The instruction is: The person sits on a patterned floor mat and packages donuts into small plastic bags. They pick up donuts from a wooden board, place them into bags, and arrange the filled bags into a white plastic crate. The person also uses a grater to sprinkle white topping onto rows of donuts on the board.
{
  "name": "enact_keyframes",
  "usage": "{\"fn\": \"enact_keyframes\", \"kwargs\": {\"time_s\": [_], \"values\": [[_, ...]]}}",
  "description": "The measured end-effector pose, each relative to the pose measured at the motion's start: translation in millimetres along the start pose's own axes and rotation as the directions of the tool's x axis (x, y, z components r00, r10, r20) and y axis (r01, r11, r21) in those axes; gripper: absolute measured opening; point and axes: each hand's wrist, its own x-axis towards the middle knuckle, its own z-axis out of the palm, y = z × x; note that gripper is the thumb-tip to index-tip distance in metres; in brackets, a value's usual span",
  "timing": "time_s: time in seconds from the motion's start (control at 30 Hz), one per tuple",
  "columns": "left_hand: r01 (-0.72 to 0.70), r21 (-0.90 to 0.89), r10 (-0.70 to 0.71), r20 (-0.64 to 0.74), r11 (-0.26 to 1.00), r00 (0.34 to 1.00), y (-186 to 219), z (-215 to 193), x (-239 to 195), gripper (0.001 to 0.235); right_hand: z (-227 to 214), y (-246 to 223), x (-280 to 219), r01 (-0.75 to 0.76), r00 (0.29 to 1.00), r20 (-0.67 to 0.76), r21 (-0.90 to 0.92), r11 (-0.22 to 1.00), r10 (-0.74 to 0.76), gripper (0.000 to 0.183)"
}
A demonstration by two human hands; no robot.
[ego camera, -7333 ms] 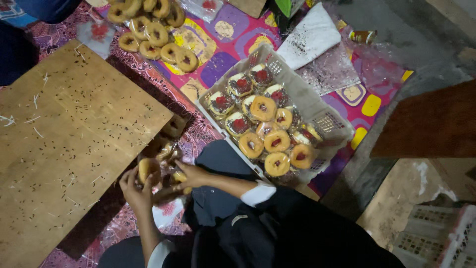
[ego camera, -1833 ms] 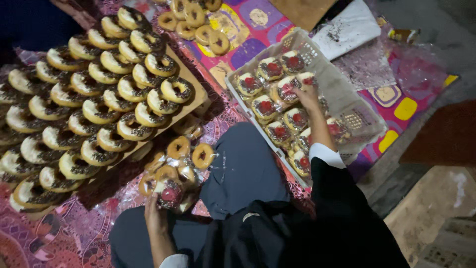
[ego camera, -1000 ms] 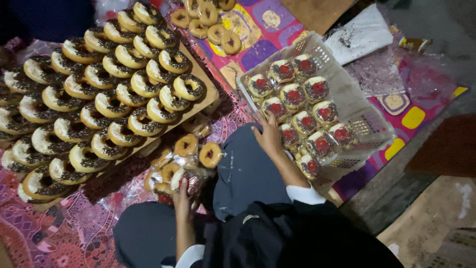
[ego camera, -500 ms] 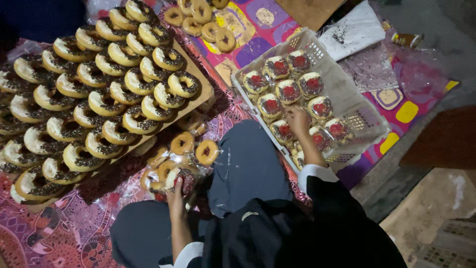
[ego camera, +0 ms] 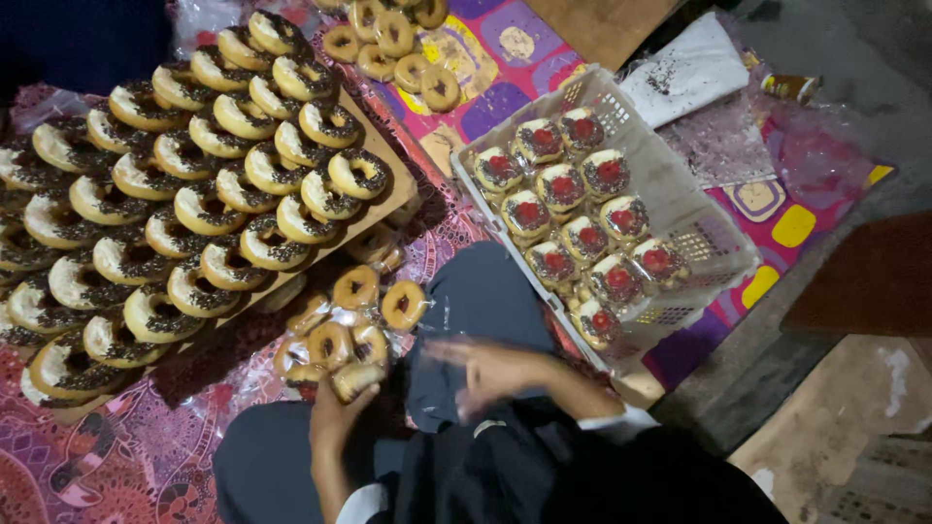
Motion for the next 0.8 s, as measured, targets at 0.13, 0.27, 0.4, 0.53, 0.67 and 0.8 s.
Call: {"fn": "enact_keyframes", "kwargs": {"time_s": [0.13, 0.27, 0.4, 0.53, 0.67, 0.8], "values": [[-0.32, 0.094, 0.333, -0.254, 0.943, 0.908, 41, 3, -7, 0.096, -19, -3, -25, -0.332, 0.873, -0.218, 0.392, 0.858, 0.437, 0.059], [-0.104, -0.715, 0.301, 0.153, 0.691, 0.941, 96, 62, 9, 0.061, -53, 58, -88, -0.698, 0.402, -0.459, 0.406, 0.589, 0.792, 0.049], [0.196, -0.872, 0.436, 0.404, 0.448, 0.804, 160, 161, 49, 0.063, -29, 99, -98, -0.739, 0.531, -0.529, 0.095, 0.667, 0.662, 0.069], [0.374, -0.804, 0.212, 0.51, 0.463, 0.834, 214, 238, 109, 0.067, 1, 128, -78, -0.754, 0.571, -0.588, -0.101, 0.649, 0.572, 0.064], [0.154, -0.851, 0.467, 0.416, 0.502, 0.78, 237, 286, 129, 0.055, 18, 153, -90, -0.847, 0.422, -0.557, 0.04, 0.53, 0.716, 0.037], [0.172, -0.816, 0.487, 0.483, 0.552, 0.728, 261, 323, 129, 0.054, 13, 174, -126, -0.812, 0.39, -0.687, 0.057, 0.58, 0.613, 0.031]]}}
